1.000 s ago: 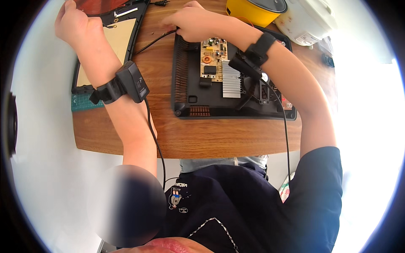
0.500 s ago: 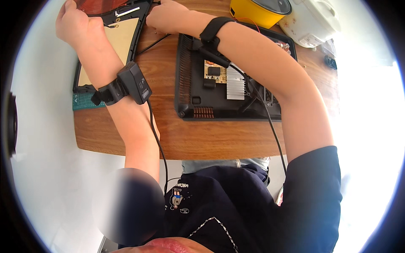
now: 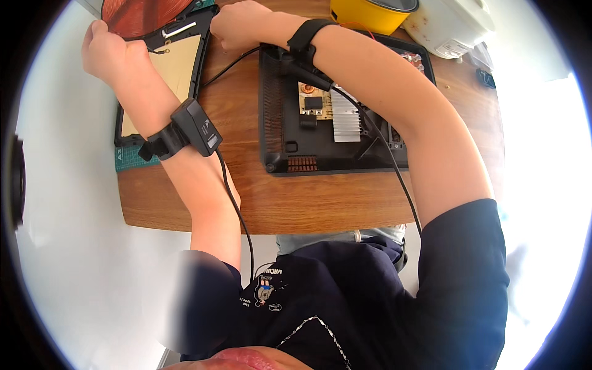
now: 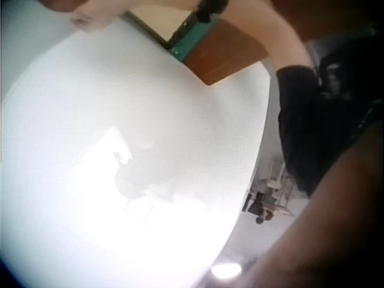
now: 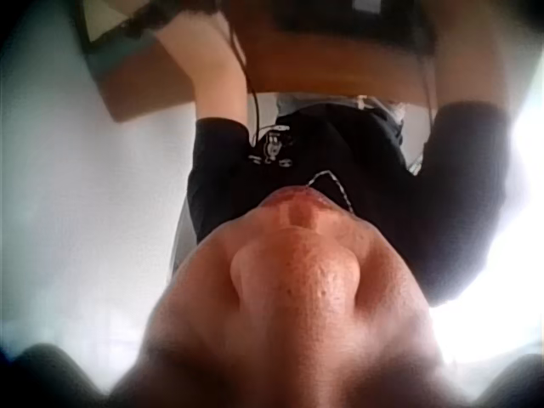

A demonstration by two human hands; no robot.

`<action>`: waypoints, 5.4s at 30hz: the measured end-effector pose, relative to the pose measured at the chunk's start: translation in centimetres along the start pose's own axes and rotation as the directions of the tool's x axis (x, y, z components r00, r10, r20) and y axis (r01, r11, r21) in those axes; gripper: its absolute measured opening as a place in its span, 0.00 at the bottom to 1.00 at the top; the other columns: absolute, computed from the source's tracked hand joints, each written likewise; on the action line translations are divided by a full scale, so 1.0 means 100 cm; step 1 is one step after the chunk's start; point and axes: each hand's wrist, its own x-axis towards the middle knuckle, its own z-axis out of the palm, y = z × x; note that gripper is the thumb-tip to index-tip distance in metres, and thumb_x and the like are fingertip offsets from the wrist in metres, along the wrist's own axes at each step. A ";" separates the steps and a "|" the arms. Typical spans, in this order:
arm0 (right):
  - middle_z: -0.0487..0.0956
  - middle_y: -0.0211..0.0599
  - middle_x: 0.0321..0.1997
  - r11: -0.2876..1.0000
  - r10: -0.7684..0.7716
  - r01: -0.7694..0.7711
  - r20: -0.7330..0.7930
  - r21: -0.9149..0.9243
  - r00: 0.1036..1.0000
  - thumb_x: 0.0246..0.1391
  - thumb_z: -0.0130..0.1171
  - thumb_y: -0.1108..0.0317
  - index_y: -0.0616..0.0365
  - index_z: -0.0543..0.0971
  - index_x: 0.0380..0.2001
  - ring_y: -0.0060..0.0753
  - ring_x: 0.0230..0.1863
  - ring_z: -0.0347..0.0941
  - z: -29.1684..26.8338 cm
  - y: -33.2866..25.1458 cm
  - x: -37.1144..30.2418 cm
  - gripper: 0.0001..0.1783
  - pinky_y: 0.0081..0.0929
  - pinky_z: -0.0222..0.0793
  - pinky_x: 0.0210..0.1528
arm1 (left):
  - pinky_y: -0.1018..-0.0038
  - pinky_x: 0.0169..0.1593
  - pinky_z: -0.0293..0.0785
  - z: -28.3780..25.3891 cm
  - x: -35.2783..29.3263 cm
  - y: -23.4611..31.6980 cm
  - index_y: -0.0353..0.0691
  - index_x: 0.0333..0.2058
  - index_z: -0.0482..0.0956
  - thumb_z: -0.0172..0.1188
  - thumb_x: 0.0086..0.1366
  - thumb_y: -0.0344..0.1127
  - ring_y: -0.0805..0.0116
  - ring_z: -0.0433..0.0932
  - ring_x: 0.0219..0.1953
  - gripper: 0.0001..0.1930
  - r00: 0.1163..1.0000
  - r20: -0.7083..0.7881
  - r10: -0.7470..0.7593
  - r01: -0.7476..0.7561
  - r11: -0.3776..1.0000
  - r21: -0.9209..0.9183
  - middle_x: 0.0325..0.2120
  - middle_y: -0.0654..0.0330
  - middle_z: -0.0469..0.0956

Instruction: The person uses a screwdriver to tighten screws on a circuit board inside an open electronic device. They adjust wires and components while working on the device's internal assembly.

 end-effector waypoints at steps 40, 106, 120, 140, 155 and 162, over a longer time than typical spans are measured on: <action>0.85 0.44 0.27 0.705 0.674 -0.485 -0.275 0.518 0.686 0.55 0.62 0.64 0.69 0.85 0.32 0.37 0.31 0.83 -0.117 0.055 -0.185 0.14 0.38 0.77 0.36 | 0.72 0.43 0.76 0.002 -0.005 -0.013 0.33 0.51 0.79 0.59 0.70 0.29 0.69 0.78 0.39 0.13 0.955 0.265 -0.131 0.022 0.925 0.380 0.40 0.54 0.80; 0.85 0.35 0.36 -0.407 0.690 0.269 0.101 0.873 0.717 0.60 0.69 0.75 0.59 0.80 0.36 0.25 0.35 0.83 -0.119 0.008 -0.408 0.05 0.21 0.81 0.35 | 0.78 0.44 0.79 0.109 -0.316 0.027 0.34 0.44 0.86 0.69 0.62 0.21 0.75 0.84 0.36 0.11 -0.020 1.000 0.001 -0.406 0.914 -0.009 0.35 0.61 0.87; 0.84 0.41 0.35 0.655 0.719 -0.444 -0.324 0.611 0.614 0.60 0.65 0.72 0.64 0.81 0.40 0.40 0.36 0.82 -0.082 0.065 -0.448 0.08 0.32 0.78 0.38 | 0.76 0.44 0.76 0.135 -0.302 -0.022 0.33 0.40 0.81 0.62 0.69 0.26 0.73 0.81 0.36 0.04 -0.080 0.886 -0.458 -0.158 0.883 0.442 0.36 0.58 0.85; 0.79 0.36 0.32 0.541 0.729 -0.560 -0.018 0.628 0.684 0.56 0.61 0.64 0.60 0.82 0.53 0.29 0.29 0.70 -0.028 0.076 -0.459 0.22 0.28 0.70 0.35 | 0.69 0.41 0.78 0.094 -0.313 -0.055 0.33 0.41 0.75 0.61 0.71 0.29 0.62 0.83 0.33 0.06 -0.040 0.817 -0.576 -0.393 0.761 0.517 0.38 0.49 0.86; 0.83 0.43 0.39 0.417 0.860 -0.707 0.004 0.571 0.510 0.56 0.61 0.61 0.63 0.83 0.50 0.44 0.39 0.80 -0.036 0.064 -0.445 0.22 0.37 0.75 0.47 | 0.67 0.43 0.77 0.096 -0.317 -0.053 0.32 0.46 0.75 0.60 0.71 0.26 0.52 0.84 0.47 0.08 -0.170 0.866 -0.470 -0.536 0.782 0.319 0.37 0.51 0.83; 0.82 0.37 0.38 0.194 0.918 -0.511 0.028 0.837 0.395 0.63 0.58 0.62 0.65 0.80 0.54 0.29 0.40 0.79 -0.021 0.073 -0.450 0.22 0.28 0.74 0.46 | 0.57 0.39 0.75 0.097 -0.319 -0.051 0.32 0.36 0.70 0.59 0.70 0.27 0.43 0.79 0.38 0.07 -0.126 0.880 -0.458 -0.463 0.812 0.356 0.35 0.49 0.80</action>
